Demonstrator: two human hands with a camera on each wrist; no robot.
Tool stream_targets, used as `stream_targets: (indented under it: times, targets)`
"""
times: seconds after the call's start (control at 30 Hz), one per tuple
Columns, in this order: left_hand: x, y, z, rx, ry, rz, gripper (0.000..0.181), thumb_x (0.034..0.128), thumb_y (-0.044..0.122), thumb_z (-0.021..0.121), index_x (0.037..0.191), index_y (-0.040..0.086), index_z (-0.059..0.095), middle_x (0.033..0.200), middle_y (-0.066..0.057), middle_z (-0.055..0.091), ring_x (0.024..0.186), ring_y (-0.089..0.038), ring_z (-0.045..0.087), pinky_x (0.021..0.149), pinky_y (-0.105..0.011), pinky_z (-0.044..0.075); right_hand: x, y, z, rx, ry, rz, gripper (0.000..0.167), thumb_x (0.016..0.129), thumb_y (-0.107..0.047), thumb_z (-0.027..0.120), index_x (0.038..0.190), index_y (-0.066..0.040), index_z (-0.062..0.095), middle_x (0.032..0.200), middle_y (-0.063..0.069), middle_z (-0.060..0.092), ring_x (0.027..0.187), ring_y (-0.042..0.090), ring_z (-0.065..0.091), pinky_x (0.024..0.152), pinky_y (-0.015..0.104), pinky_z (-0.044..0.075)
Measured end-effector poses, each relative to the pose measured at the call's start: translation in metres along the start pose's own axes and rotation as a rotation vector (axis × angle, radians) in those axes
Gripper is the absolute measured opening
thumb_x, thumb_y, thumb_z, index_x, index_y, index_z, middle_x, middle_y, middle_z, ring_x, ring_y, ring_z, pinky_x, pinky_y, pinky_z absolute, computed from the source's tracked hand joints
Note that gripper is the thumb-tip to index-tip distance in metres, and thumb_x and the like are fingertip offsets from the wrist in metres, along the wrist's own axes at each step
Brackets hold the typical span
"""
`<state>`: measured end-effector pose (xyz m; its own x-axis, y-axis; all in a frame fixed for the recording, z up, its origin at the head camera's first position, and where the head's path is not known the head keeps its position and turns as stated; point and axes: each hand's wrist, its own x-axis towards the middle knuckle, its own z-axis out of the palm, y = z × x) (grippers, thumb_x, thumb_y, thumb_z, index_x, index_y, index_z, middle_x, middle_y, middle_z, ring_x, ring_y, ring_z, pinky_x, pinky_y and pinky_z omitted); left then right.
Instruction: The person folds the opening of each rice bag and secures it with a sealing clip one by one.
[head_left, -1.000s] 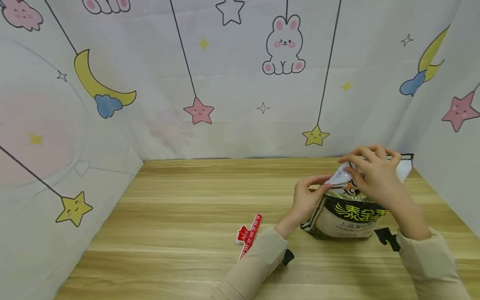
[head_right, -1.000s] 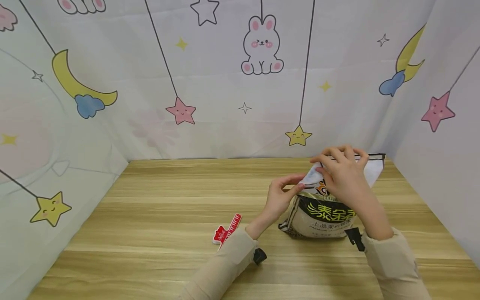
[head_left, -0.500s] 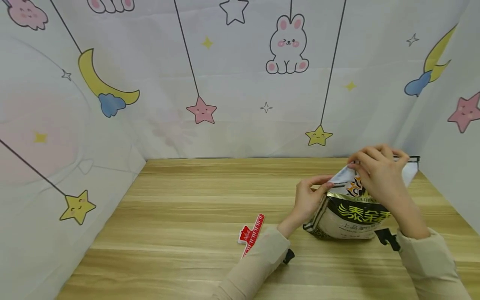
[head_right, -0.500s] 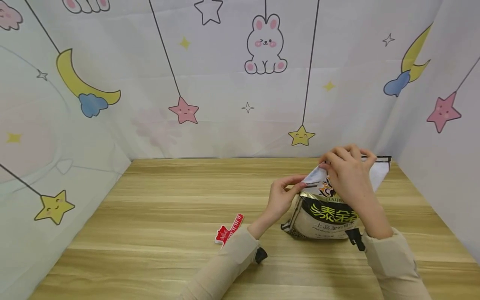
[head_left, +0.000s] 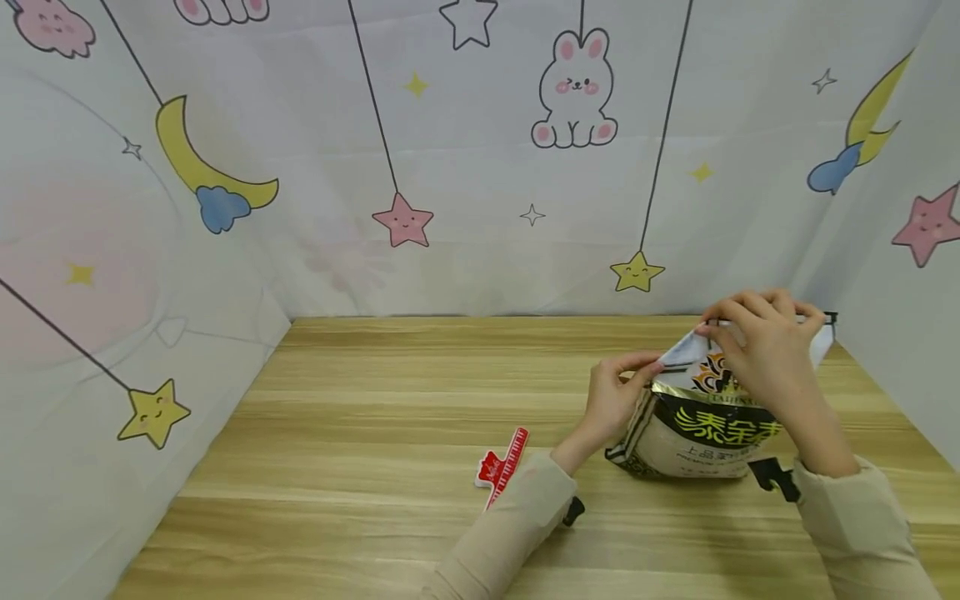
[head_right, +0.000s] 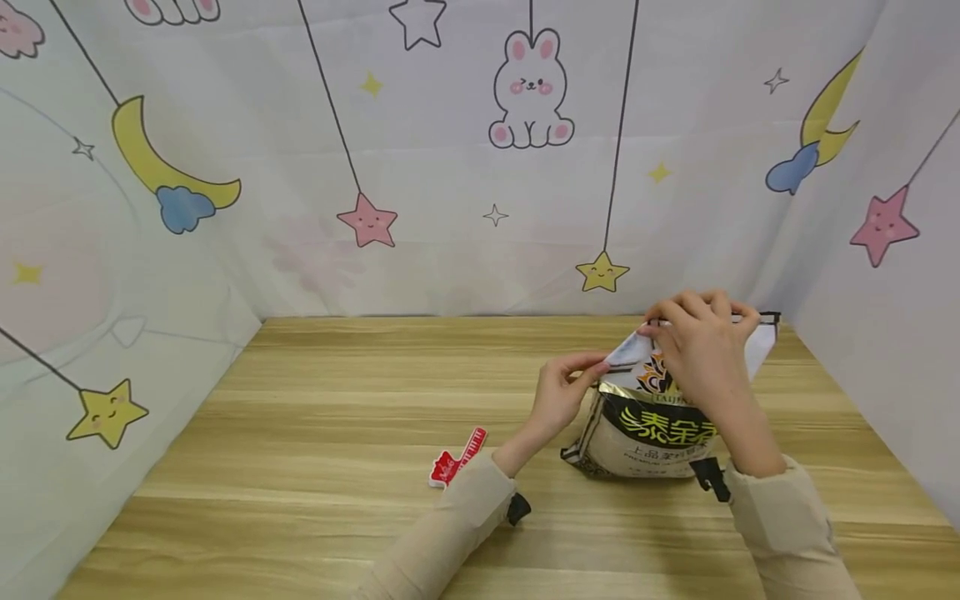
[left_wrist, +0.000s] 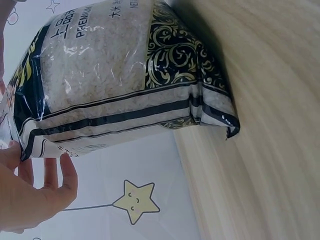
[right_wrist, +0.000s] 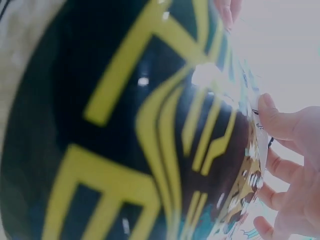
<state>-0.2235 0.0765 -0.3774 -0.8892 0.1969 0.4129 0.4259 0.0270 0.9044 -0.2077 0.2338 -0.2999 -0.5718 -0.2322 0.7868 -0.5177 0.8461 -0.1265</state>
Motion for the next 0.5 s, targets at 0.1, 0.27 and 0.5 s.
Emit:
stream_targets:
  times: [0.1, 0.27, 0.5]
  targets:
    - [-0.001, 0.0, -0.001, -0.008, -0.002, 0.015, 0.021, 0.0841, 0.015, 0.058, 0.099, 0.004, 0.068, 0.098, -0.009, 0.069, 0.072, 0.006, 0.052, 0.052, -0.011, 0.043, 0.0, 0.0, -0.001, 0.04, -0.017, 0.011, 0.012, 0.069, -0.003, 0.072, 0.075, -0.005, 0.062, 0.079, 0.014, 0.059, 0.08, 0.033, 0.039, 0.082, 0.06, 0.012]
    - [0.0, 0.001, 0.0, 0.001, 0.006, 0.026, 0.02, 0.0838, 0.011, 0.058, 0.099, 0.002, 0.068, 0.099, -0.011, 0.068, 0.076, 0.0, 0.057, 0.061, -0.012, 0.048, 0.001, 0.0, -0.002, 0.094, -0.042, 0.026, 0.001, 0.078, -0.004, 0.064, 0.078, -0.005, 0.064, 0.079, 0.013, 0.059, 0.08, 0.031, 0.039, 0.084, 0.059, 0.011]
    - [-0.006, 0.018, -0.005, 0.064, 0.002, 0.059, 0.02, 0.0841, 0.005, 0.056, 0.099, -0.003, 0.067, 0.1, -0.014, 0.067, 0.082, -0.017, 0.064, 0.064, -0.012, 0.049, 0.002, 0.001, -0.005, 0.098, -0.077, 0.056, 0.005, 0.079, -0.005, 0.064, 0.084, -0.005, 0.064, 0.082, 0.015, 0.06, 0.082, 0.031, 0.039, 0.088, 0.061, 0.008]
